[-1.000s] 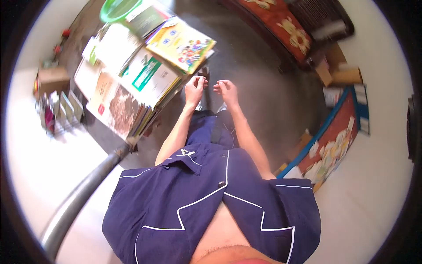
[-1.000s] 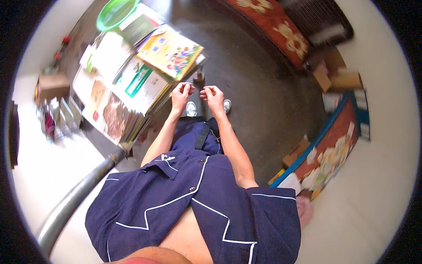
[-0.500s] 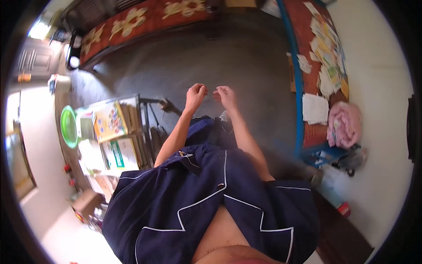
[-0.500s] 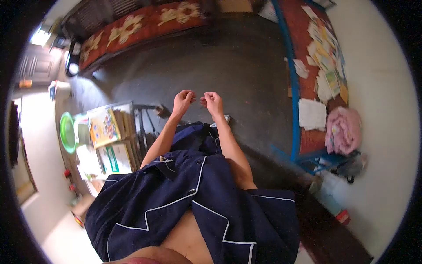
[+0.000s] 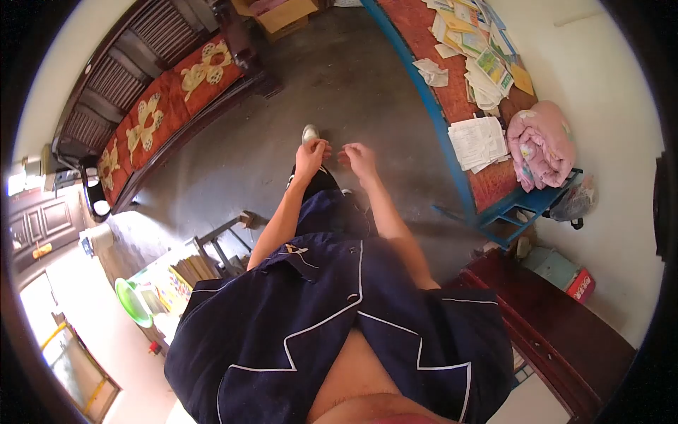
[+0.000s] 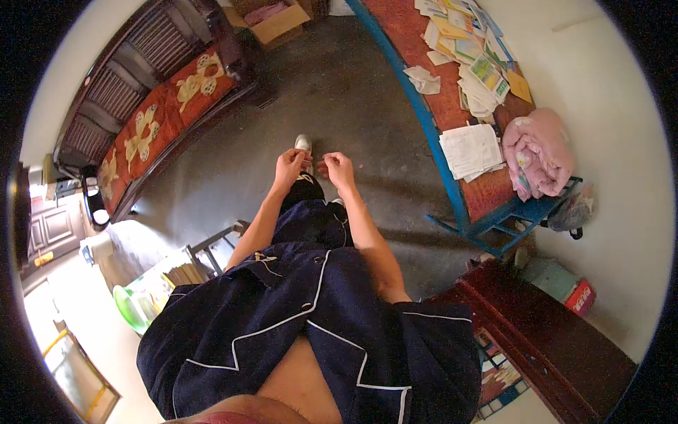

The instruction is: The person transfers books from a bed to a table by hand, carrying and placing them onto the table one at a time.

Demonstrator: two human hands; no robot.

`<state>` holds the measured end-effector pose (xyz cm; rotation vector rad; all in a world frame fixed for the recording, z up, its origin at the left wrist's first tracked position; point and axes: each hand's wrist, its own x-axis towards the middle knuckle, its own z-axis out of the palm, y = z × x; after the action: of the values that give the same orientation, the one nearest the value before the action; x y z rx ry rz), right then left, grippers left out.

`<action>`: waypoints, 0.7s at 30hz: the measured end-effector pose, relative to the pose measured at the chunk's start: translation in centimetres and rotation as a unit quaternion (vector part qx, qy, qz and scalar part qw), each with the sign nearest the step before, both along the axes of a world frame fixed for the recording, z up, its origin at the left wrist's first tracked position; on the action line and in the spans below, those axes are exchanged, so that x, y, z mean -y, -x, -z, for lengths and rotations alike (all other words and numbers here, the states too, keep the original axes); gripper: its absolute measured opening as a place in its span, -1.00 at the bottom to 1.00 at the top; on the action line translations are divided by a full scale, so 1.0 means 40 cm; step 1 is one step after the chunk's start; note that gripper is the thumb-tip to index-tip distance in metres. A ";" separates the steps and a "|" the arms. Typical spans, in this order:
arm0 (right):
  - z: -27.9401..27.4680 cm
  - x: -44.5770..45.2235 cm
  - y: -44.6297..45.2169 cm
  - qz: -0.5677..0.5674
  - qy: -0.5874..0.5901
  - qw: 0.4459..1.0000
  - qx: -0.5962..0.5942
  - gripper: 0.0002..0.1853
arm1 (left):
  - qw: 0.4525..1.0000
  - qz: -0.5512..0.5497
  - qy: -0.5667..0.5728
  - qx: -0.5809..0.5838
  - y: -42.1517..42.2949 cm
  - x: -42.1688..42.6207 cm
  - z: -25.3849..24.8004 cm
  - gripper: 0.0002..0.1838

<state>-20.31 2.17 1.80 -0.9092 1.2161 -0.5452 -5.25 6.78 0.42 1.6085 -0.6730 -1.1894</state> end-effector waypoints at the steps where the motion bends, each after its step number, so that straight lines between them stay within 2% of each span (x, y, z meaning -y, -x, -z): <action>1: 0.002 0.036 -0.004 -0.005 -0.011 1.000 0.000 -0.78 | 1.000 0.008 -0.001 -0.002 -0.005 0.043 0.006 -0.75; 8: 0.024 0.335 -0.055 0.050 0.006 0.999 -0.017 -0.77 | 0.996 0.077 -0.038 0.010 -0.084 0.415 -0.023 -0.75; 12: -0.012 0.508 -0.106 0.102 -0.017 0.994 -0.022 -0.76 | 0.990 0.133 -0.036 -0.012 -0.155 0.611 -0.033 -0.77; 17: -0.067 0.626 -0.146 0.164 -0.014 0.986 0.000 -0.75 | 0.988 0.149 -0.039 -0.002 -0.190 0.759 -0.032 -0.78; 21: -0.034 0.707 -0.153 0.187 -0.022 0.982 0.009 -0.78 | 0.981 0.185 -0.056 -0.006 -0.200 0.869 0.012 -0.78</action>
<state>-14.19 -26.11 3.16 -0.6377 1.3864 -0.8202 2.76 -27.99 -0.07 1.6096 -0.9410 -1.5269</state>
